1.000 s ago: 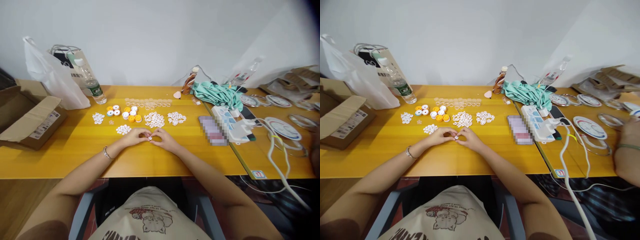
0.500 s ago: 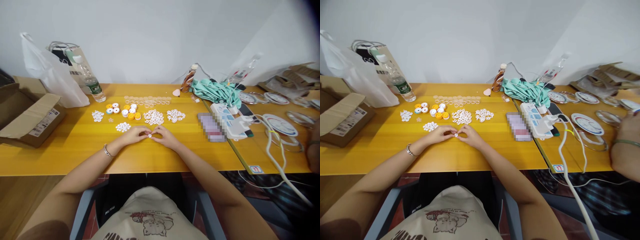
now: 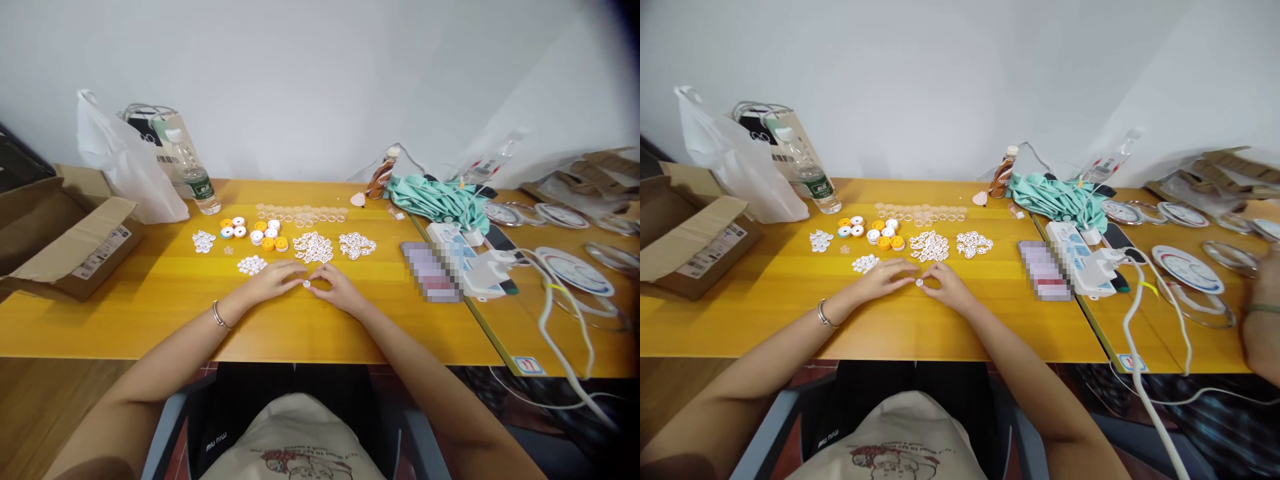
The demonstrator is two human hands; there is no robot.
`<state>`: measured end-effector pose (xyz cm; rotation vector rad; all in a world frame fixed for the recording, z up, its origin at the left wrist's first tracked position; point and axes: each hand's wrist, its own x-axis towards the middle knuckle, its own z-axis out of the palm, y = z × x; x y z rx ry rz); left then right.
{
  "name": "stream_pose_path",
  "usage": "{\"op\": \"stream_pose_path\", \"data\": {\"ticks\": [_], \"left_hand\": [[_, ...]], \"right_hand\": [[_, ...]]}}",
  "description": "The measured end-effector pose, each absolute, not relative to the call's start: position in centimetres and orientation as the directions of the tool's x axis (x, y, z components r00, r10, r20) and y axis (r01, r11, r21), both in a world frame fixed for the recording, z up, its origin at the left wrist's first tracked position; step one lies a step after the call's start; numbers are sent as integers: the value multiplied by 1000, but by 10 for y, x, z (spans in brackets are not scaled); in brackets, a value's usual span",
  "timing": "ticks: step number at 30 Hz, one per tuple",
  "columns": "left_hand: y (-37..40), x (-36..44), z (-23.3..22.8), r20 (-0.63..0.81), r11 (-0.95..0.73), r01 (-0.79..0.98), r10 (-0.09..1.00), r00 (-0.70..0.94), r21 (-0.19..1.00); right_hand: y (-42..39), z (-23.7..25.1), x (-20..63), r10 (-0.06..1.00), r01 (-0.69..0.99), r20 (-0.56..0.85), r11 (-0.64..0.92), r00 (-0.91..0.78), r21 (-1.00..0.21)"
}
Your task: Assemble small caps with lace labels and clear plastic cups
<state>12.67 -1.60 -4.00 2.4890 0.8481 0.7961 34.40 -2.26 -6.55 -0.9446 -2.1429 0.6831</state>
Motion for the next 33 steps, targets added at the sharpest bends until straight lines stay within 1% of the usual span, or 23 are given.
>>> {"op": "stream_pose_path", "data": {"ticks": [2,3,4,5,6,8,9,11,13,16,18,30,32,33], "left_hand": [[-8,112,-31,497,-750,510,661,562,421],[-2,101,-26,554,-722,569,680,480,393],[5,87,-22,599,-663,637,711,370,394],[12,71,-18,608,-570,708,754,249,417],[19,55,-14,587,-445,773,801,118,451],[30,22,-12,455,-128,860,881,-131,495],[34,8,-12,417,-66,870,894,-166,488],[40,-11,-17,377,-3,884,905,-197,468],[44,-20,-24,357,13,898,915,-188,440],[50,-19,-34,323,40,918,929,-179,394],[53,-15,-38,305,50,922,936,-178,384],[61,-12,-39,288,70,897,933,-213,436],[58,-9,-36,329,67,889,914,-237,454],[55,-4,-34,373,45,877,894,-249,478]], "right_hand": [[-23,-65,346,788,419,377,589,-487,-691],[-23,-65,347,790,416,378,587,-483,-695],[-23,-66,349,791,411,379,585,-480,-699],[-23,-66,350,792,410,382,584,-476,-701],[-23,-66,350,792,408,382,584,-476,-702],[-22,-67,351,789,410,380,587,-483,-699],[-22,-68,352,787,411,377,588,-488,-696],[-22,-67,352,783,415,371,592,-499,-691],[-22,-67,351,782,417,369,593,-503,-688],[-23,-65,351,781,420,367,594,-504,-686],[-24,-64,350,782,424,366,594,-504,-684],[-26,-60,350,780,427,357,594,-515,-682],[-26,-61,350,781,426,358,592,-512,-684],[-26,-61,350,781,425,358,592,-511,-685]]}}
